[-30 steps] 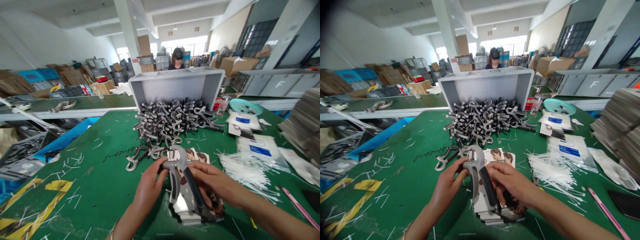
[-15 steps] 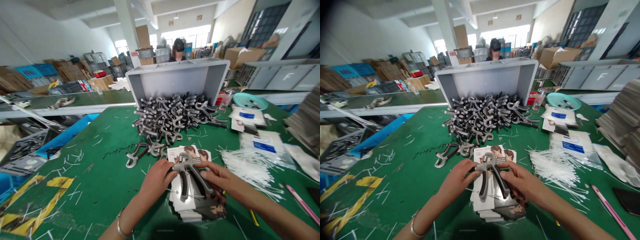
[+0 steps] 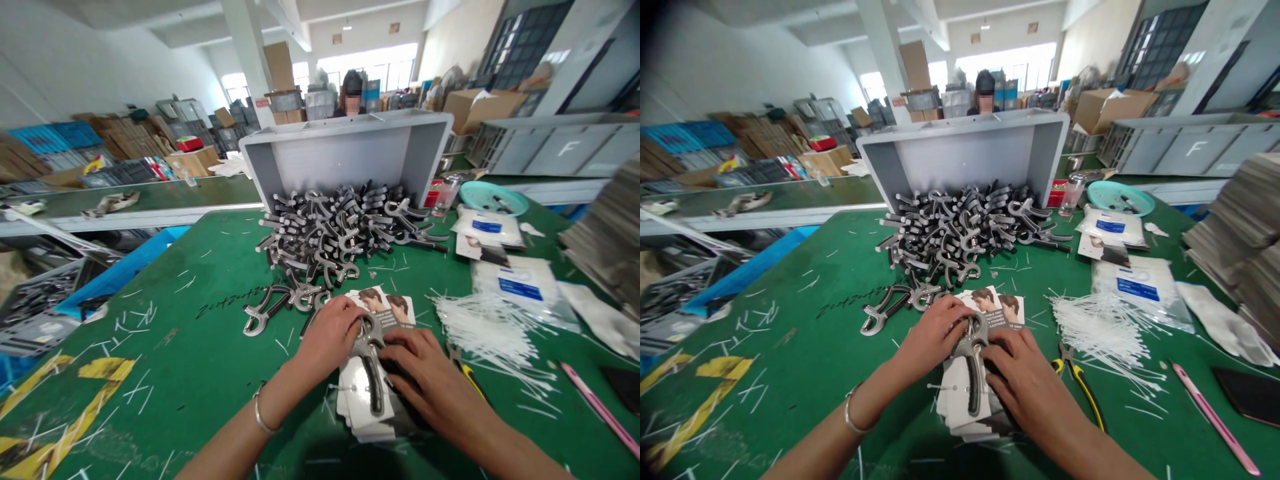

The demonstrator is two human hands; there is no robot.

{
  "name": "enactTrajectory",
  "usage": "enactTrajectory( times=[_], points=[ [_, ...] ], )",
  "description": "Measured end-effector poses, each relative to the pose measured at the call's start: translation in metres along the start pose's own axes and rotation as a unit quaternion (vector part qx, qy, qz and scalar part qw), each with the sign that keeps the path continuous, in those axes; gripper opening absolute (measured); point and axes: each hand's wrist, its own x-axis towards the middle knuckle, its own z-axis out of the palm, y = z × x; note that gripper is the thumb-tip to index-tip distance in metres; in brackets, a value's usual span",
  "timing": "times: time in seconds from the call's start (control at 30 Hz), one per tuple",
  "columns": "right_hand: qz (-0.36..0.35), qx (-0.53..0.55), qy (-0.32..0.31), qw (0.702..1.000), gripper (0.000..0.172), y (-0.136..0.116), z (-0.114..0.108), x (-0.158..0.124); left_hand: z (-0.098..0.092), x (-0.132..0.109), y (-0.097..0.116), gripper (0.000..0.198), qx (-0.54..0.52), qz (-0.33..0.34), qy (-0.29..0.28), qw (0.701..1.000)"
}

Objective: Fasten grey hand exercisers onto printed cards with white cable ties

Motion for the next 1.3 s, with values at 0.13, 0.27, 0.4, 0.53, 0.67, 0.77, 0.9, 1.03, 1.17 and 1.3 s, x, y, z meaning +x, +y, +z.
enactTrajectory(
  times=[0.13, 0.27, 0.4, 0.53, 0.67, 0.77, 0.9, 1.03, 1.17, 1.3],
  points=[
    [0.002, 0.042, 0.031, 0.999, 0.013, 0.003, 0.007, 0.006, 0.004, -0.002, 0.007, 0.015, -0.044, -0.024, 0.005, 0.999],
    [-0.007, 0.069, 0.04, 0.997, 0.016, 0.006, 0.01, 0.009, 0.009, -0.009, 0.01, 0.024, -0.131, -0.046, -0.001, 0.99],
    [-0.006, 0.073, 0.031, 0.997, 0.014, 0.005, 0.011, 0.009, 0.02, -0.014, 0.007, 0.011, -0.125, -0.064, 0.052, 0.989],
    [0.01, 0.092, 0.059, 0.994, 0.008, 0.006, 0.015, 0.009, 0.027, -0.017, 0.004, 0.032, -0.108, -0.101, 0.112, 0.983],
    [0.029, 0.133, 0.085, 0.987, 0.008, 0.01, 0.022, 0.014, 0.025, -0.018, 0.007, 0.024, -0.152, -0.098, 0.095, 0.979],
    [0.058, 0.169, 0.103, 0.978, 0.008, 0.013, 0.025, 0.021, 0.022, -0.017, 0.01, 0.009, -0.19, -0.089, 0.081, 0.974],
    [0.069, 0.181, 0.11, 0.975, 0.014, 0.014, 0.027, 0.029, 0.022, -0.017, 0.01, 0.008, -0.177, -0.077, 0.088, 0.977],
    [0.072, 0.16, 0.083, 0.981, 0.018, 0.013, 0.025, 0.028, 0.024, -0.018, 0.006, 0.008, -0.186, -0.09, 0.097, 0.973],
    [0.066, 0.156, 0.032, 0.985, 0.017, 0.013, 0.02, 0.024, 0.024, -0.017, 0.004, 0.008, -0.21, -0.102, 0.102, 0.967],
    [0.054, 0.163, 0.008, 0.985, 0.019, 0.015, 0.017, 0.024, 0.024, -0.017, 0.004, 0.009, -0.22, -0.107, 0.097, 0.965]
  ],
)
